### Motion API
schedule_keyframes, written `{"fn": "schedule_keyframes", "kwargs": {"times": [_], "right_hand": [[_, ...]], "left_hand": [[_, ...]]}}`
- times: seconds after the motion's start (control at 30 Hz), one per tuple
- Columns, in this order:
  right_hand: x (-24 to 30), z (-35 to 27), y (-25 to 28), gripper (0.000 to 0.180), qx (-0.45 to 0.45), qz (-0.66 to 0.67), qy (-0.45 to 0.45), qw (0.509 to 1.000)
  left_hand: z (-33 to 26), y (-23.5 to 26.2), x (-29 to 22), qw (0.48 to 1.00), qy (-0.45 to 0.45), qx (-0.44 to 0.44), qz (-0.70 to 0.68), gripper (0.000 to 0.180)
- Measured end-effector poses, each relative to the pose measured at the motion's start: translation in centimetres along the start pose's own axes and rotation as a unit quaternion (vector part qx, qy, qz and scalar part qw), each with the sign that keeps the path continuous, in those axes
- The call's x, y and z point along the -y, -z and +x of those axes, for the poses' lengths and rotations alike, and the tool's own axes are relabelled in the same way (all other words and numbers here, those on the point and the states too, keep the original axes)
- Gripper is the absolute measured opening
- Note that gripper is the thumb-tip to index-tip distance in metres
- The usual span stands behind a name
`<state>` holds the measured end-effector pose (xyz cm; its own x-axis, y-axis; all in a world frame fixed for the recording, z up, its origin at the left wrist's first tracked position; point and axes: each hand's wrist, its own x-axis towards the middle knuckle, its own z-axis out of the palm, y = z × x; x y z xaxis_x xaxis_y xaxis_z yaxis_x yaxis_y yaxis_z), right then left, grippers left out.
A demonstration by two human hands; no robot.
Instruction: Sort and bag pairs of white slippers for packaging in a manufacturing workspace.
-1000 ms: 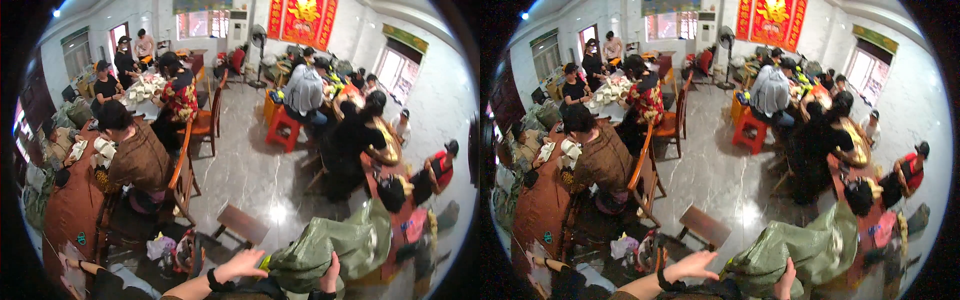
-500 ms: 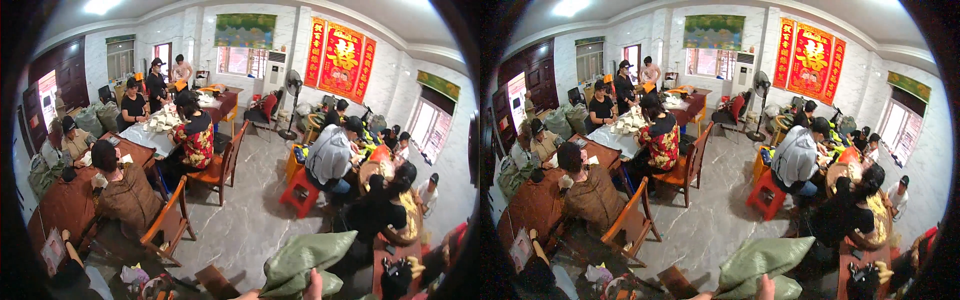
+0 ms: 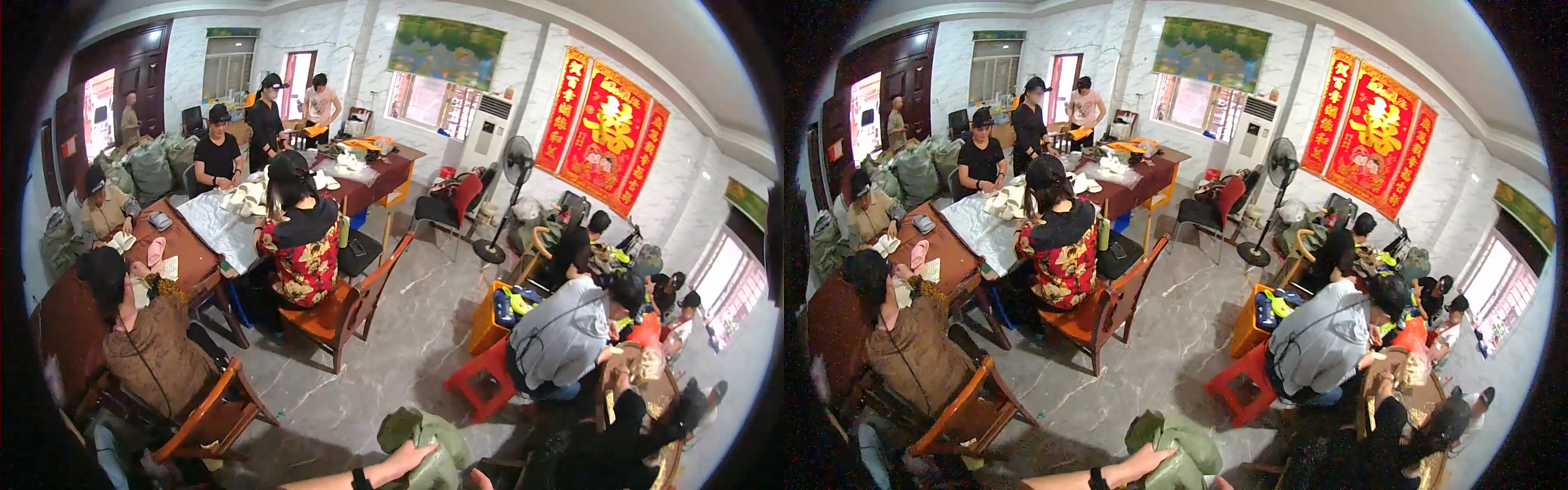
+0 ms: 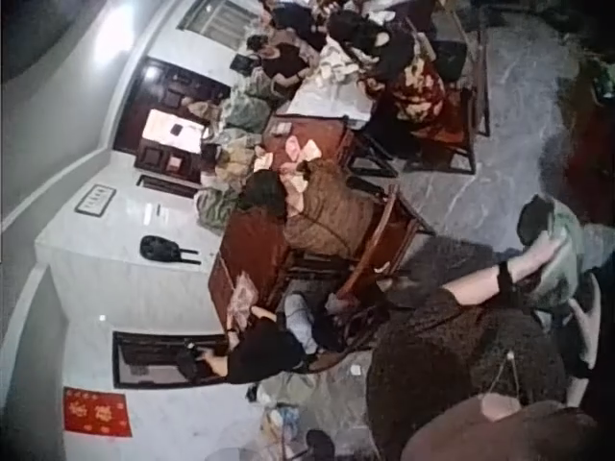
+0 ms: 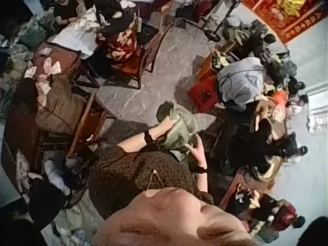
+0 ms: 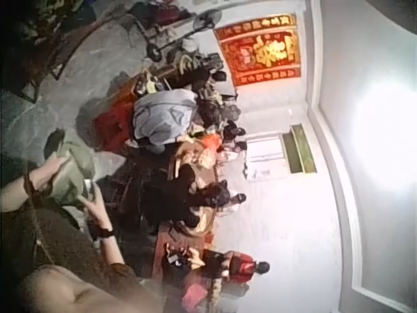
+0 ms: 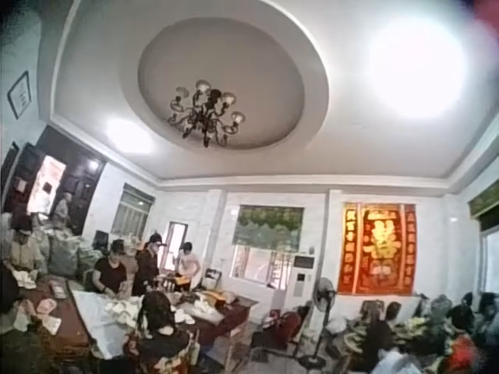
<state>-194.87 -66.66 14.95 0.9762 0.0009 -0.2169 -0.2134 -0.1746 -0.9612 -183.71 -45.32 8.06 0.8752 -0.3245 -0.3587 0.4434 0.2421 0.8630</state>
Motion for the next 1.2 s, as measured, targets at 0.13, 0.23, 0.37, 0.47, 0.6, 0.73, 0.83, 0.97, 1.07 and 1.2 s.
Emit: {"fn": "schedule_keyframes", "kwargs": {"times": [0.13,0.23,0.37,0.47,0.6,0.73,0.83,0.97,1.07,1.2], "right_hand": [[2.2,11.9,-0.1,0.064,0.072,-0.12,0.034,0.99],[5.1,21.9,0.4,0.041,0.102,-0.197,-0.074,0.972],[3.1,36.5,2.9,0.036,0.077,-0.046,0.021,0.996],[6.4,46.1,3.9,0.025,0.072,0.078,0.06,0.993],[9.5,60.3,6.5,0.022,0.07,0.177,0.109,0.976],[19.9,68.9,7.1,0.025,0.067,0.237,-0.005,0.969],[20.5,78.2,7.0,0.023,0.074,0.228,0.001,0.971],[24.4,89.9,4.9,0.024,0.064,0.218,0.023,0.974],[25.2,101.1,4.3,0.022,0.046,0.197,0.073,0.977],[29.5,114.8,3.6,0.017,0.034,0.148,0.124,0.981]], "left_hand": [[7.6,-0.8,-10.1,0.996,-0.004,0.03,-0.084,0.033],[13.6,-1.1,-15.9,0.993,-0.016,0.008,-0.113,0.032],[24.4,0.7,-19.9,0.976,-0.03,0.069,-0.203,0.031],[31.4,1.1,-24.1,0.988,-0.047,0.079,-0.126,0.045],[42.0,3.1,-26.2,0.994,-0.079,0.067,0.033,0.093],[48.0,4.0,-32.7,0.932,-0.227,0.03,0.281,0.111],[53.6,5.3,-37.2,0.92,-0.206,0.058,0.33,0.094],[64.8,10.5,-39.3,0.938,-0.127,-0.072,0.314,0.071],[73.0,14.7,-44.5,0.96,-0.074,-0.141,0.229,0.051],[81.8,20.0,-52.6,0.971,-0.137,-0.195,0.027,0.04]]}}
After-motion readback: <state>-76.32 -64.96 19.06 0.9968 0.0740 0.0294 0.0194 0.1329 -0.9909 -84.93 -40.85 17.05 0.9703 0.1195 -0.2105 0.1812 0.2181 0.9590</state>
